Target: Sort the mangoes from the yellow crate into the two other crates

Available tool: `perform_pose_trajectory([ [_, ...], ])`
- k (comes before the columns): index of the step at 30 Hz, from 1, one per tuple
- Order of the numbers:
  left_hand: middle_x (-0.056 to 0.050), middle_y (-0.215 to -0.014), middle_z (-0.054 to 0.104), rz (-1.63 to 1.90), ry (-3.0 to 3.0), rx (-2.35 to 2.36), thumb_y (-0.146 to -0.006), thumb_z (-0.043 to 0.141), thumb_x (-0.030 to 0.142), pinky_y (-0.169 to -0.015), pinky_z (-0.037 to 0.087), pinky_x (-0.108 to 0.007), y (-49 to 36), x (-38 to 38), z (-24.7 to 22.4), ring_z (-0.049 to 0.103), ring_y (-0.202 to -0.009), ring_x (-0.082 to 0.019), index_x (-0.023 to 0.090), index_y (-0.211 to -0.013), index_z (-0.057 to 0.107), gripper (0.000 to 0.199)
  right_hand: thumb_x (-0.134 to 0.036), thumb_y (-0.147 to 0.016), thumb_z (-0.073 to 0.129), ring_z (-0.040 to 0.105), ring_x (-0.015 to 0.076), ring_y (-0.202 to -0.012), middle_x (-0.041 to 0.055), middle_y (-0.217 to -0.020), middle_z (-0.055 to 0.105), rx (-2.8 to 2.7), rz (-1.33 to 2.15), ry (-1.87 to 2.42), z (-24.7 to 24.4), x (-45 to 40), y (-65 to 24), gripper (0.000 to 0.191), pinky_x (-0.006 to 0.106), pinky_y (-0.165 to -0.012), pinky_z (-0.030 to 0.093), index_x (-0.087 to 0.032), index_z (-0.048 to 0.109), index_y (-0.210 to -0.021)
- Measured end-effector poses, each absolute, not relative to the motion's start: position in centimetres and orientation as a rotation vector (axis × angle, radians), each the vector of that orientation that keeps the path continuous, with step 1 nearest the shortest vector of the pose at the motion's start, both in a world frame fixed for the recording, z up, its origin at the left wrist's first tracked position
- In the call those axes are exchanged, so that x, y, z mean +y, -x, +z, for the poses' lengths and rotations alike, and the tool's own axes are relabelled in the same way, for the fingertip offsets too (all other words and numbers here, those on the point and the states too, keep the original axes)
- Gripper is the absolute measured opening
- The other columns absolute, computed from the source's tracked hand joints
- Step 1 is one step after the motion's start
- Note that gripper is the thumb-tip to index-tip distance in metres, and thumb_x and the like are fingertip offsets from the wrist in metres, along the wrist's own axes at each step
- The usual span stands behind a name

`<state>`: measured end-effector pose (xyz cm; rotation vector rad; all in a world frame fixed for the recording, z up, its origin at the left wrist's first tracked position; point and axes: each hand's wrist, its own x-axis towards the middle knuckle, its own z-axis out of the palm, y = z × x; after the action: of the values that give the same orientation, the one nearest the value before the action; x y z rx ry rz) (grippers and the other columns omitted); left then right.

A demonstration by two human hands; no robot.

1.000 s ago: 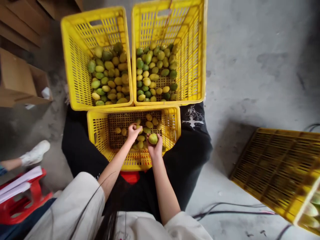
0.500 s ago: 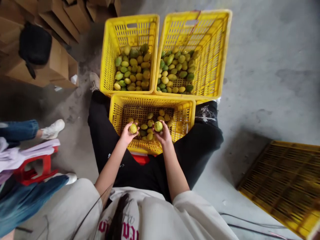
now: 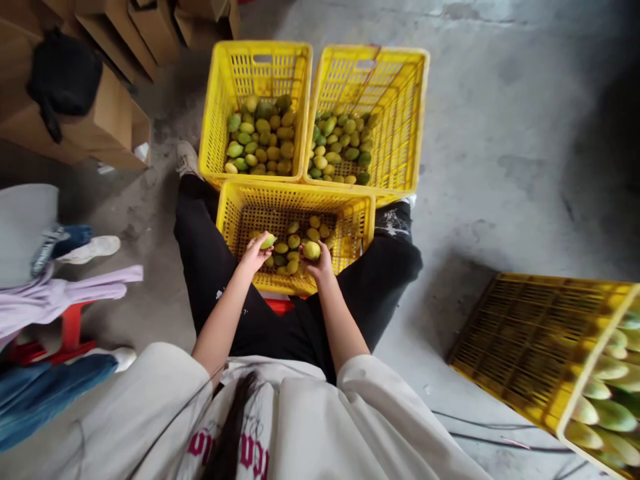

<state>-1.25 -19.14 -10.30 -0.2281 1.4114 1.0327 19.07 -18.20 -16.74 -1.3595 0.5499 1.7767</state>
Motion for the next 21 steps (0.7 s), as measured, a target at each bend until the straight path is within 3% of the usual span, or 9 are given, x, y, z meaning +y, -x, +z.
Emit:
perform_pose_trajectory([
  [2,0.002,-0.076,0.07,1.075,0.262,1.398,-0.094,0.107,0.026,-0.053,0.033,-0.017,1.2,-19.0,-10.8,0.06,-0.058,-0.008,0.023,-0.088,0.061,0.047,-0.039,-0.104,0.08,0.075,0.0193,-0.067,0.0002,-0.083,0.073,0.566,1.766,1.419,-17.2,-18.3,-19.1,0.017,0.021,-0.049,0.059,-0.028,0.067,-0.108],
  [5,0.002,-0.076,0.069,1.097,0.34,1.412,-0.108,0.089,0.029,-0.052,0.033,-0.018,1.3,-18.9,-11.3,0.053,-0.056,-0.008,0.023,-0.091,0.063,0.031,-0.034,-0.104,0.076,0.073,0.0192,-0.069,0.0008,-0.085,0.071,0.593,1.773,1.438,-17.5,-18.4,-19.1,0.014,0.022,-0.05,0.062,-0.029,0.066,-0.112],
  [10,-0.001,-0.08,0.069,1.079,0.484,1.377,-0.104,0.082,0.023,-0.064,0.057,-0.02,1.4,-18.9,-11.4,0.068,-0.07,-0.014,0.023,-0.098,0.067,0.016,-0.032,-0.097,0.081,0.077,0.0211,-0.082,0.005,-0.094,0.073,0.565,1.842,1.4,-17.3,-18.2,-19.2,0.023,0.015,-0.046,0.052,-0.028,0.066,-0.114],
  [14,-0.003,-0.088,0.074,1.048,0.37,1.339,-0.102,0.068,0.01,-0.061,0.052,-0.021,1.3,-19.0,-11.1,0.074,-0.075,-0.016,0.023,-0.101,0.066,0.013,-0.031,-0.092,0.091,0.084,0.0256,-0.09,0.0021,-0.091,0.072,0.395,1.802,1.403,-17.0,-18.2,-18.9,0.032,0.017,-0.045,0.05,-0.03,0.065,-0.11],
  [17,-0.002,-0.089,0.073,1.001,0.312,1.34,-0.106,0.07,0.02,-0.061,0.048,-0.025,1.5,-19.0,-11.2,0.073,-0.074,-0.018,0.024,-0.102,0.071,0.006,-0.028,-0.094,0.088,0.085,0.0232,-0.085,-0.0003,-0.086,0.074,0.392,1.781,1.366,-16.5,-18.2,-18.7,0.027,0.018,-0.047,0.05,-0.03,0.064,-0.107],
  [21,-0.003,-0.09,0.074,1.029,0.3,1.358,-0.116,0.072,0.027,-0.064,0.048,-0.025,1.4,-19.0,-11.8,0.07,-0.075,-0.017,0.023,-0.104,0.08,0.015,-0.029,-0.104,0.073,0.08,0.0199,-0.077,0.0024,-0.089,0.078,0.482,1.798,1.341,-15.7,-18.2,-18.6,0.007,0.019,-0.051,0.053,-0.027,0.066,-0.107],
])
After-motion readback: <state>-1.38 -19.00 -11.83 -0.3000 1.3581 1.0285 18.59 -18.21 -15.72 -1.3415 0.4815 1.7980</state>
